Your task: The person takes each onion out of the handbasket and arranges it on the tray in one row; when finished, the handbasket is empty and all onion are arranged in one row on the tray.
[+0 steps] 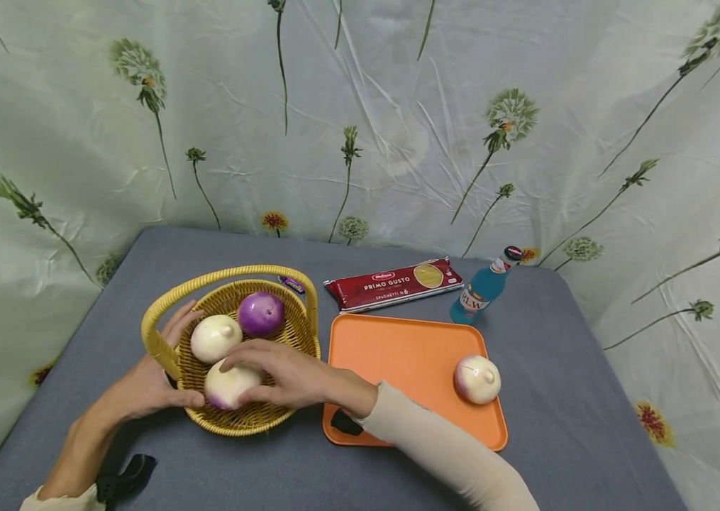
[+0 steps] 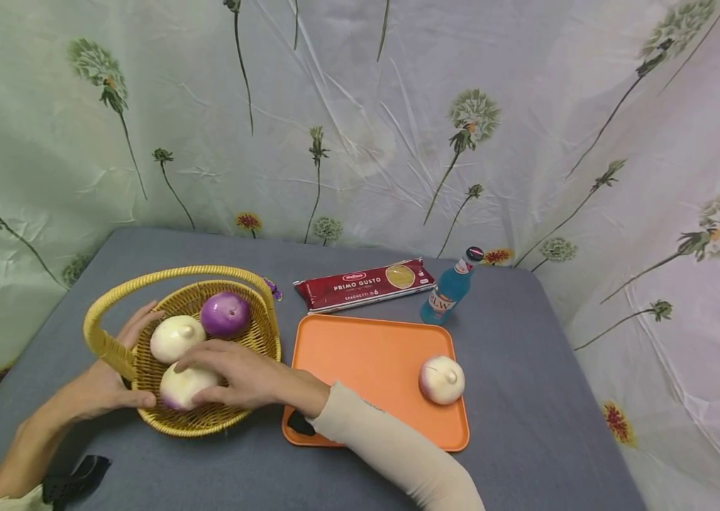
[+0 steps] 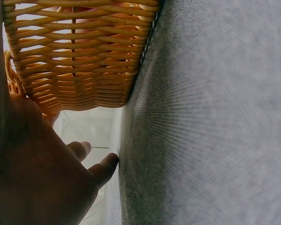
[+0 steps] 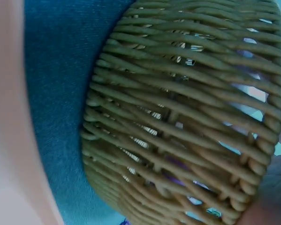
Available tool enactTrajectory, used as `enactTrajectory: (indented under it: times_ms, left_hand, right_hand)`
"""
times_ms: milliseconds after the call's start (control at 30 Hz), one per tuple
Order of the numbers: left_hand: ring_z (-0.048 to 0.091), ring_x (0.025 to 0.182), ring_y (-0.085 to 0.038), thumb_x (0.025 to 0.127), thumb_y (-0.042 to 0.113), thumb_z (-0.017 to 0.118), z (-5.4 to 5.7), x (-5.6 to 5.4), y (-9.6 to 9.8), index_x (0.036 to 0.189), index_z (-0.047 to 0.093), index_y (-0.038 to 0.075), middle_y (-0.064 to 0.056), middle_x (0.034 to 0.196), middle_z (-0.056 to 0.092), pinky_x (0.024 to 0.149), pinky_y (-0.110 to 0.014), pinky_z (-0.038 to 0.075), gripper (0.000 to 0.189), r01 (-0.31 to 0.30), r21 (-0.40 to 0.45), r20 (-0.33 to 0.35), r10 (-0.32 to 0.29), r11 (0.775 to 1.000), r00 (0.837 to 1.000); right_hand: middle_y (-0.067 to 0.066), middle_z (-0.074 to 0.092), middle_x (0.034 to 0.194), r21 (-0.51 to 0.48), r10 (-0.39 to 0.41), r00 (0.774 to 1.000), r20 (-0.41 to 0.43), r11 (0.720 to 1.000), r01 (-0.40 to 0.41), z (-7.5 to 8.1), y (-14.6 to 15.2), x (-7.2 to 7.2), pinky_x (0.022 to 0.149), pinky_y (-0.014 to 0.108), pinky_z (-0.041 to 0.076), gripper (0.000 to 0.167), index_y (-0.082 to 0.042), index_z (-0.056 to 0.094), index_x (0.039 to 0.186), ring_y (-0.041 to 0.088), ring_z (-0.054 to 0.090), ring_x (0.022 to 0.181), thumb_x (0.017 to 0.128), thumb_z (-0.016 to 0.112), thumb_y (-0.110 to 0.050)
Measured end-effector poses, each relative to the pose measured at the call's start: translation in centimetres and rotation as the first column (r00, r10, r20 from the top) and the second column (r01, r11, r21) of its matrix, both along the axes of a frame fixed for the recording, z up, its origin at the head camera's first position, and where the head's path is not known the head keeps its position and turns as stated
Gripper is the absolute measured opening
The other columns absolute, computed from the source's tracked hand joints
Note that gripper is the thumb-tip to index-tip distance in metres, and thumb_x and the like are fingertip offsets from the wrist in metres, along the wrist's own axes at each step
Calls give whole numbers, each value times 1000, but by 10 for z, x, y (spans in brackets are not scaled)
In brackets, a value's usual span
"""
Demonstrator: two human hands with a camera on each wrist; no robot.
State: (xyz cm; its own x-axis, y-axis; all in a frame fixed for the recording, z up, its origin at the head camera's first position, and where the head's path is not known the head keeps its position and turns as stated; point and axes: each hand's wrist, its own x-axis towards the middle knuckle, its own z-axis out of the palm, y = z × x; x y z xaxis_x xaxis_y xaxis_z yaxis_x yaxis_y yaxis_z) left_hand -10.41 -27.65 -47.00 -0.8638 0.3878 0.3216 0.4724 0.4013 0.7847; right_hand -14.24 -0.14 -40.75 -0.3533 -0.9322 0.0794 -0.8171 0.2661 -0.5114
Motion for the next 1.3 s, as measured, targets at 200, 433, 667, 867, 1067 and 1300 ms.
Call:
enactTrajectory:
  times_ms: [200, 433, 667, 867, 1067, 1300]
  left_hand:
    - [6, 149, -7, 59, 33, 95, 4, 1, 2, 157, 18, 1, -24, 165, 0, 107, -6, 13, 128, 18, 12, -11, -18, 1000, 1000]
    - [7, 149, -6, 60, 35, 95, 4, 0, 2, 157, 19, 2, -19, 166, 1, 107, -6, 13, 128, 14, 6, -14, -14, 1000, 1000]
    - [5, 150, -7, 56, 32, 96, 2, 1, 0, 156, 20, -1, -12, 167, 1, 107, -5, 13, 130, 5, 9, -4, -5, 1000, 1000]
    - [6, 150, -8, 58, 32, 95, 4, 1, 0, 155, 20, -2, -11, 167, 1, 109, -6, 12, 128, 21, 30, -22, -21, 999, 1000]
    - [5, 150, -8, 57, 31, 95, 4, 2, 1, 155, 21, -2, -11, 167, 1, 108, -6, 12, 127, 24, 35, -12, -24, 999, 1000]
    - [3, 151, -9, 60, 35, 95, 5, 2, 3, 156, 21, 0, -12, 168, 0, 108, -6, 12, 125, 24, 37, -6, -24, 999, 1000]
  right_hand:
    - [8, 51, 147, -35, -16, 1000, -6, 999, 15, 0, 7, 0, 113, 20, 31, 43, -13, 57, 136, 14, 44, 139, 97, 67, -29]
    - [9, 53, 144, -140, -15, 1000, 14, 990, 17, -2, 14, -1, 112, 20, 34, 43, -10, 58, 134, 17, 47, 135, 95, 70, -24]
    - [7, 53, 142, -208, -40, 999, 20, 977, 44, 5, 24, -1, 110, 19, 35, 42, -11, 58, 132, 15, 48, 133, 94, 71, -21]
    - [6, 54, 141, -245, -52, 999, 9, 968, 53, 12, 33, 1, 109, 19, 36, 40, -11, 59, 131, 13, 47, 134, 94, 71, -23]
    - [5, 54, 141, -274, -77, 996, 35, 958, 84, 19, 44, 6, 107, 19, 39, 41, -12, 60, 130, 12, 48, 134, 93, 73, -22]
    - [5, 53, 142, -288, -79, 997, -5, 955, 74, 24, 58, 8, 106, 19, 40, 42, -13, 58, 131, 12, 47, 133, 93, 72, -23]
